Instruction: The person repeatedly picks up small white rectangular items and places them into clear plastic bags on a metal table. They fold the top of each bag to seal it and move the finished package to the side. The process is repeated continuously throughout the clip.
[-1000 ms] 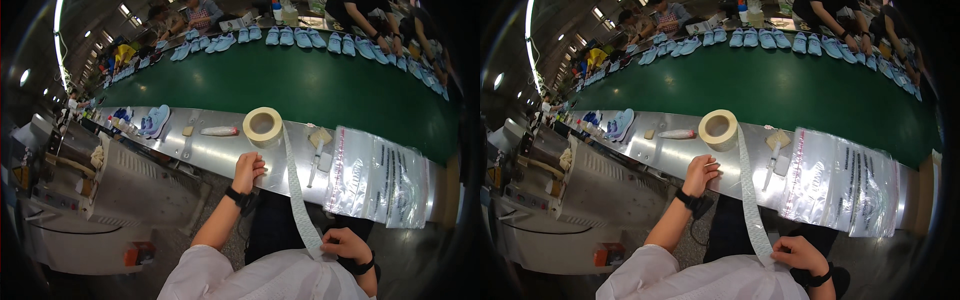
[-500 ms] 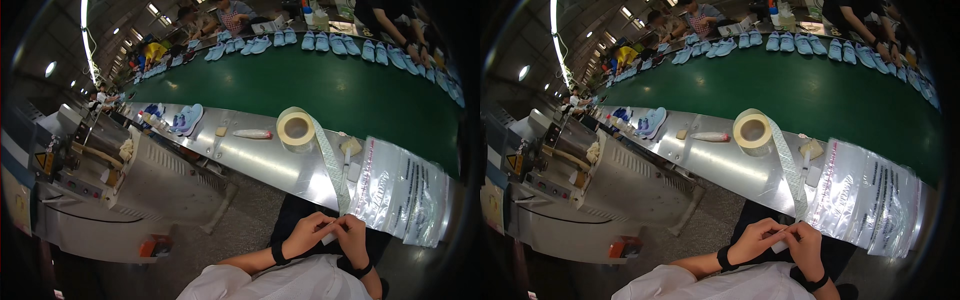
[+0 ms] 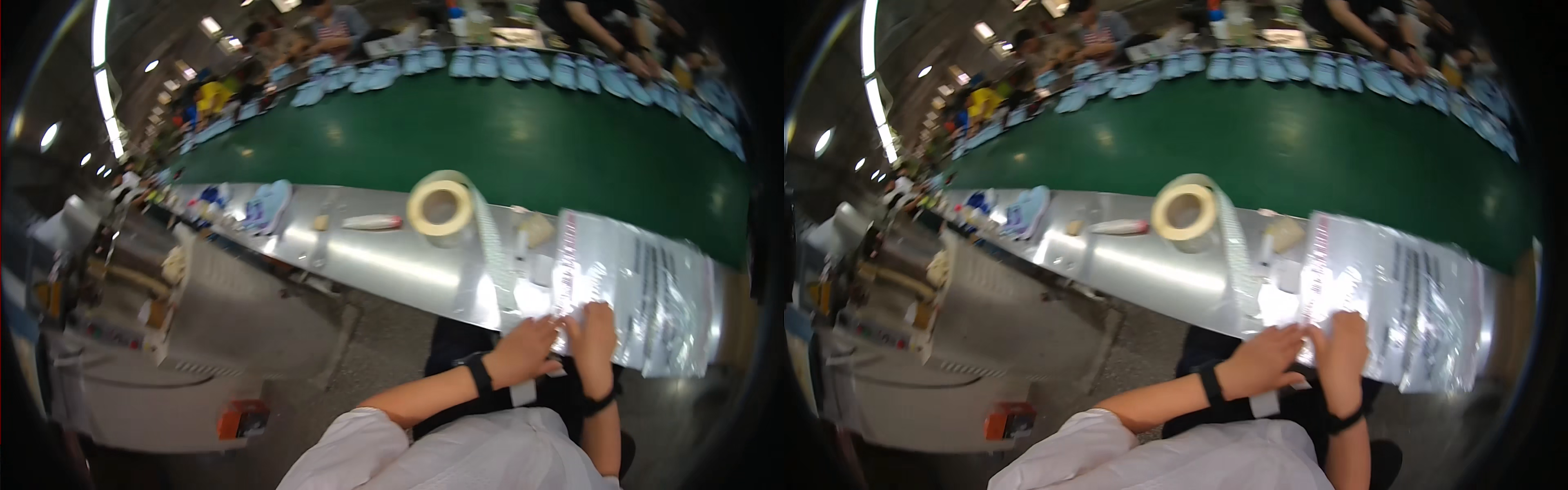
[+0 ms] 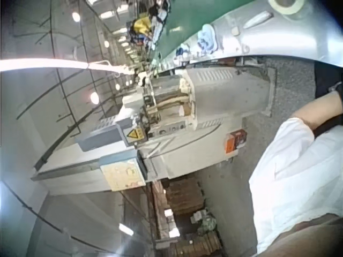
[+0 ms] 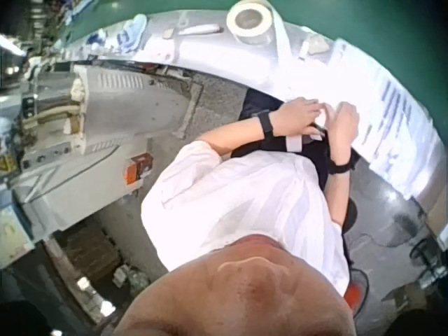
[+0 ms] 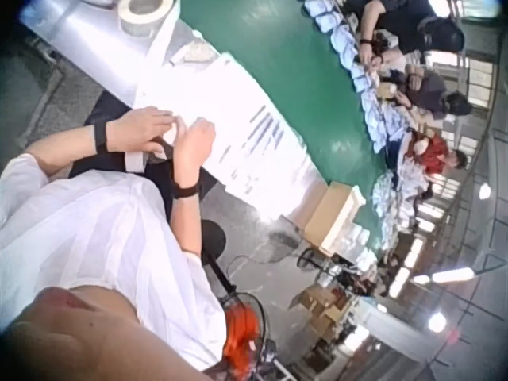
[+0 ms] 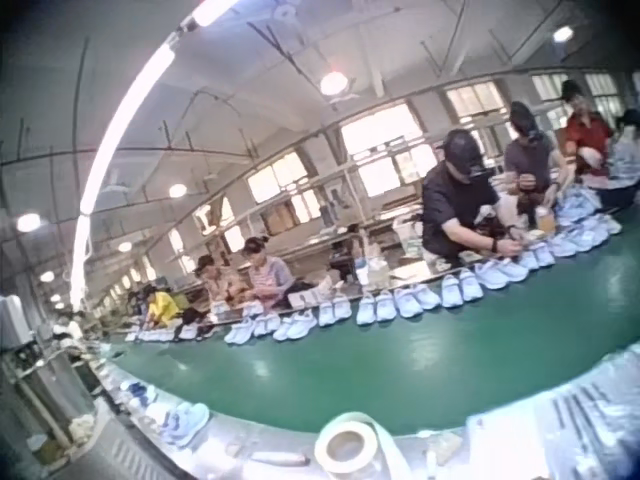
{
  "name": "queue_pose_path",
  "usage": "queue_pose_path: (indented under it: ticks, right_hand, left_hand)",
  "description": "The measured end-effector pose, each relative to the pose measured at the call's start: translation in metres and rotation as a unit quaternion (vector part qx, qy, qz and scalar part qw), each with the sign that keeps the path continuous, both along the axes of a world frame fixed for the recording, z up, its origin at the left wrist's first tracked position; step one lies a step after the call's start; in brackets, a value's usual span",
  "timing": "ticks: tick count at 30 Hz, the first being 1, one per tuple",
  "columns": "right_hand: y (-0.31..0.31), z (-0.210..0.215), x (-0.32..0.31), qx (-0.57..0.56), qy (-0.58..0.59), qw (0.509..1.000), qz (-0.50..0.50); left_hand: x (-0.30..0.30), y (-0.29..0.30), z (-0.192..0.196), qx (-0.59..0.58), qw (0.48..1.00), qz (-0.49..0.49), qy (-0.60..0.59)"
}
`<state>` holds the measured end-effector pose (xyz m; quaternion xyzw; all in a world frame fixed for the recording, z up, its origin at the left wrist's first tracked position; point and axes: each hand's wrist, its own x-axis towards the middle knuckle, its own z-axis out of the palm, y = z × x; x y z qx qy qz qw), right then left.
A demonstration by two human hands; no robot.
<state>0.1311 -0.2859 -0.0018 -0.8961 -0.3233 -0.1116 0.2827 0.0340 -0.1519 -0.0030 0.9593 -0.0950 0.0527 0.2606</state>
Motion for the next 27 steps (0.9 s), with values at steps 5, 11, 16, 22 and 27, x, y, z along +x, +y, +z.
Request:
queue_pose_path:
  ticks: [5, 11, 16, 22, 27]
  right_hand:
    - [0.003, -0.023, 0.009, -0.076, 0.031, 0.993, -0.086]
    - [-0.003, -0.011, 0.007, 0.008, -0.068, 0.995, -0.068]
    - [-0.013, -0.026, 0.019, 0.089, 0.038, 0.989, -0.112]
    - [-0.022, -0.017, 0.026, 0.303, 0.254, 0.916, -0.066]
    - [-0.063, 0.011, 0.038, 0.394, 0.297, 0.864, -0.1]
  left_hand:
    - [-0.005, 0.003, 0.01, 0.021, 0.999, 0.011, 0.027]
    - [-0.006, 0.003, 0.014, 0.025, 0.999, -0.017, 0.037]
    - [0.02, 0.014, 0.054, -0.081, 0.978, 0.001, 0.194]
    - [0.109, 0.002, 0.001, -0.849, 0.44, -0.121, 0.265]
    - [0.141, -0.015, -0.015, -0.791, 0.478, 0.017, 0.383]
